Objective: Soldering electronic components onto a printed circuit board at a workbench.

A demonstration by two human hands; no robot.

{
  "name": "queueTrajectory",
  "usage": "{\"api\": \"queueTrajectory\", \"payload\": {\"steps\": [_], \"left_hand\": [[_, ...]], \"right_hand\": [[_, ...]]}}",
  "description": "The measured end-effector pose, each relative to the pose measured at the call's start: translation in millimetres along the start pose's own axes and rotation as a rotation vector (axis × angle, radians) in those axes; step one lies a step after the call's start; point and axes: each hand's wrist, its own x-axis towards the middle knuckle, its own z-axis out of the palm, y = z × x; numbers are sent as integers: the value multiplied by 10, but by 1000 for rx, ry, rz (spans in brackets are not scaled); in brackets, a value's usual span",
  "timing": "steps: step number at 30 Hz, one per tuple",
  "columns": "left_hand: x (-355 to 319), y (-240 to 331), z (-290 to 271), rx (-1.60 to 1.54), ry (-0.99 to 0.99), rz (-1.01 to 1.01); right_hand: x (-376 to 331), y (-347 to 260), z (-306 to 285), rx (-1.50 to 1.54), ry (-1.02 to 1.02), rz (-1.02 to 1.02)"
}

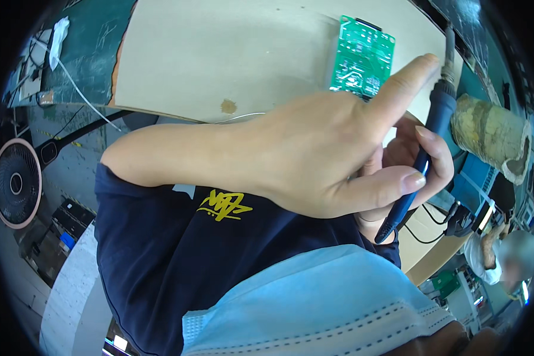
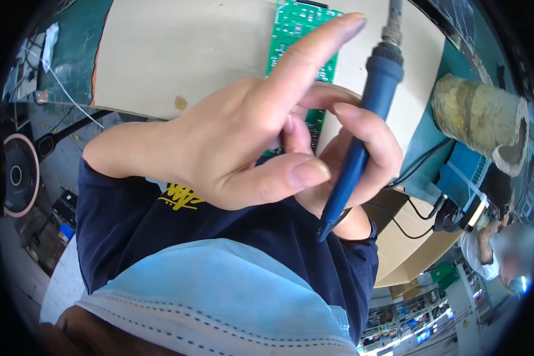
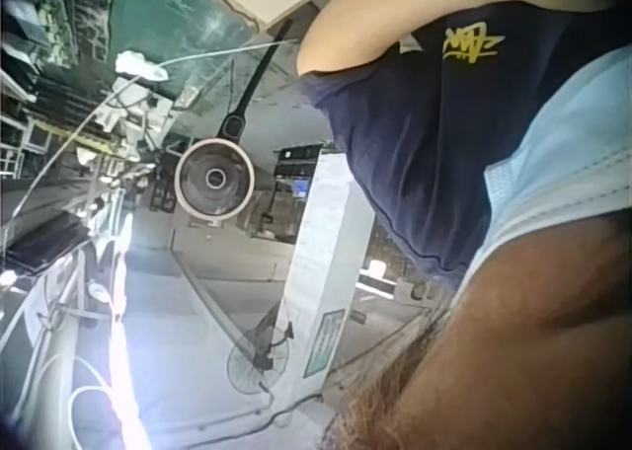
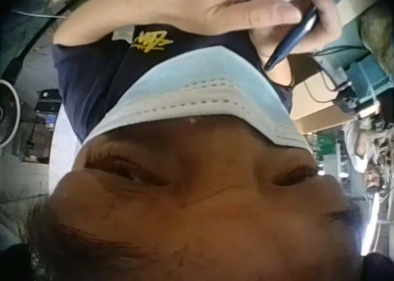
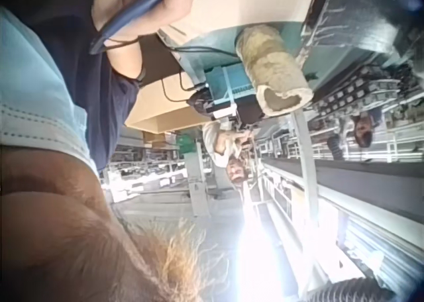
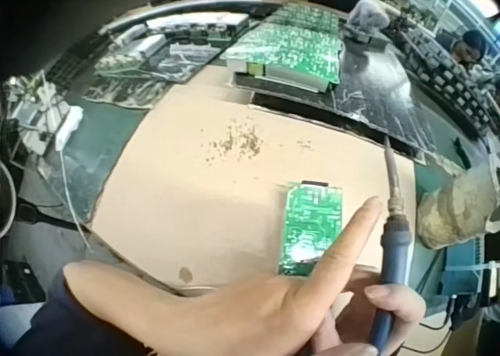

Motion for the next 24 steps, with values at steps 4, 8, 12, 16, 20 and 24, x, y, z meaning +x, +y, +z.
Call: {"api": "queueTrajectory", "payload": {"steps": [4,8,12,16,20,24], "left_hand": [[119,64,29,33,44,43],[111,42,-5,94,65,52],[64,51,-246,306,27,16],[174,11,-529,442,-43,139],[425,-55,-914,396,37,15],[762,-25,-1315,558,18,-241]], "right_hand": [[6,-54,-17,-103,-20,-29],[50,-46,-64,-112,-11,35],[108,-10,-207,129,82,158],[161,32,-301,105,6,174],[364,45,-477,80,45,172],[675,-57,-838,-100,-114,202]]}}
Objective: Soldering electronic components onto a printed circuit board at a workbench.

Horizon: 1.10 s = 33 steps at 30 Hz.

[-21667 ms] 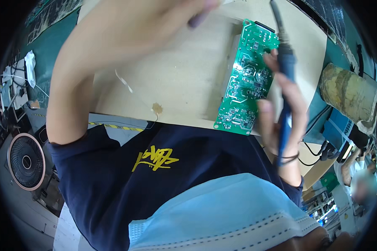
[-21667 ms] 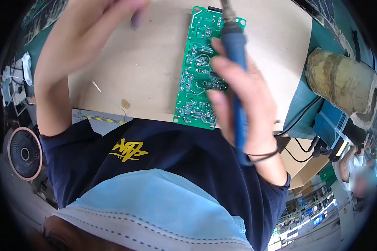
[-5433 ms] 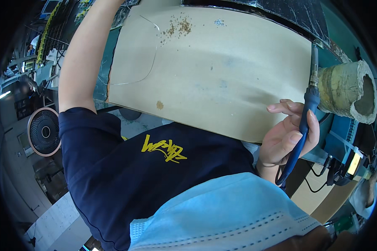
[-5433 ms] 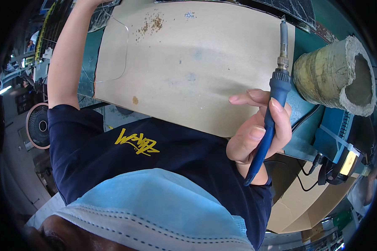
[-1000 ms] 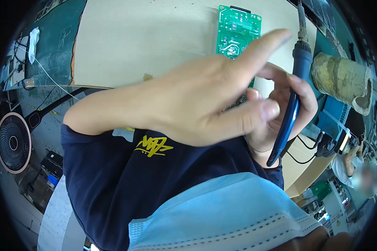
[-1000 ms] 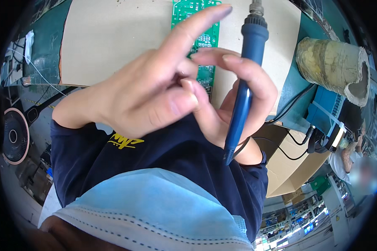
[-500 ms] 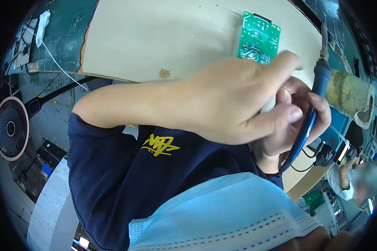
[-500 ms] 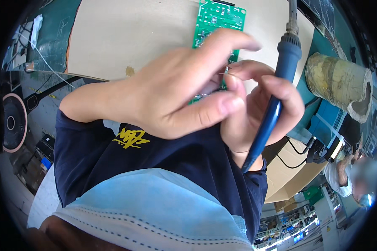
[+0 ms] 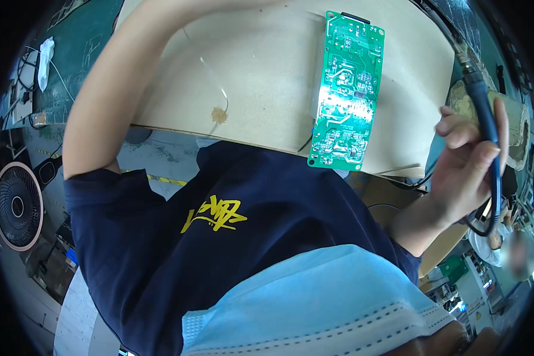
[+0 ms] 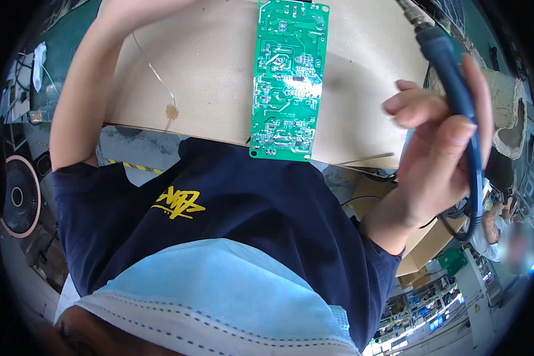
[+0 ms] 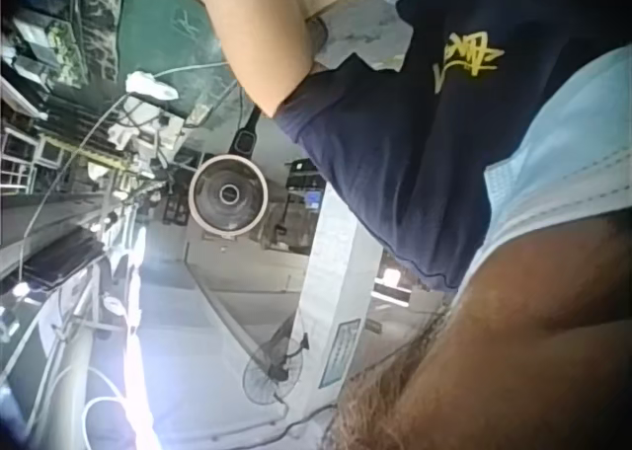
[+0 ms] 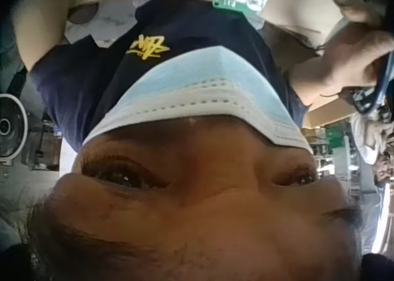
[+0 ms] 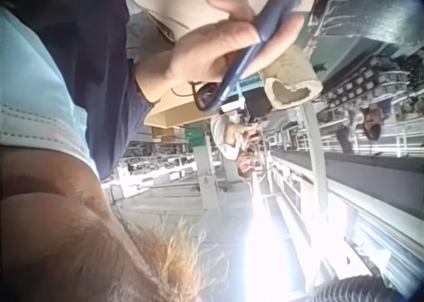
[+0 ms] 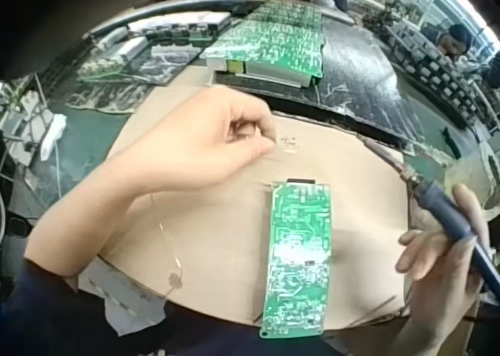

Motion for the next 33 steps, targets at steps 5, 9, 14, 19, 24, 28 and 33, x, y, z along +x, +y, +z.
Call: {"api": "queueTrajectory", "payload": {"steps": [5,9,14,19,24,28,33], "left_hand": [[401,-261,116,215,145,197],[463,-532,268,73,244,222],[396,-664,286,-134,221,109],[269,-704,137,-158,153,110],[125,-713,42,-108,135,40],[127,-709,41,-62,154,126],[262,-827,134,12,257,320]], "right_hand": [[366,-172,-290,-132,-172,176],[581,-27,-109,123,-131,125],[415,357,457,-77,182,-23],[254,444,804,-100,39,-55],[167,445,971,-61,-25,-25],[126,466,1001,-13,97,50],[179,473,873,-40,57,70]]}}
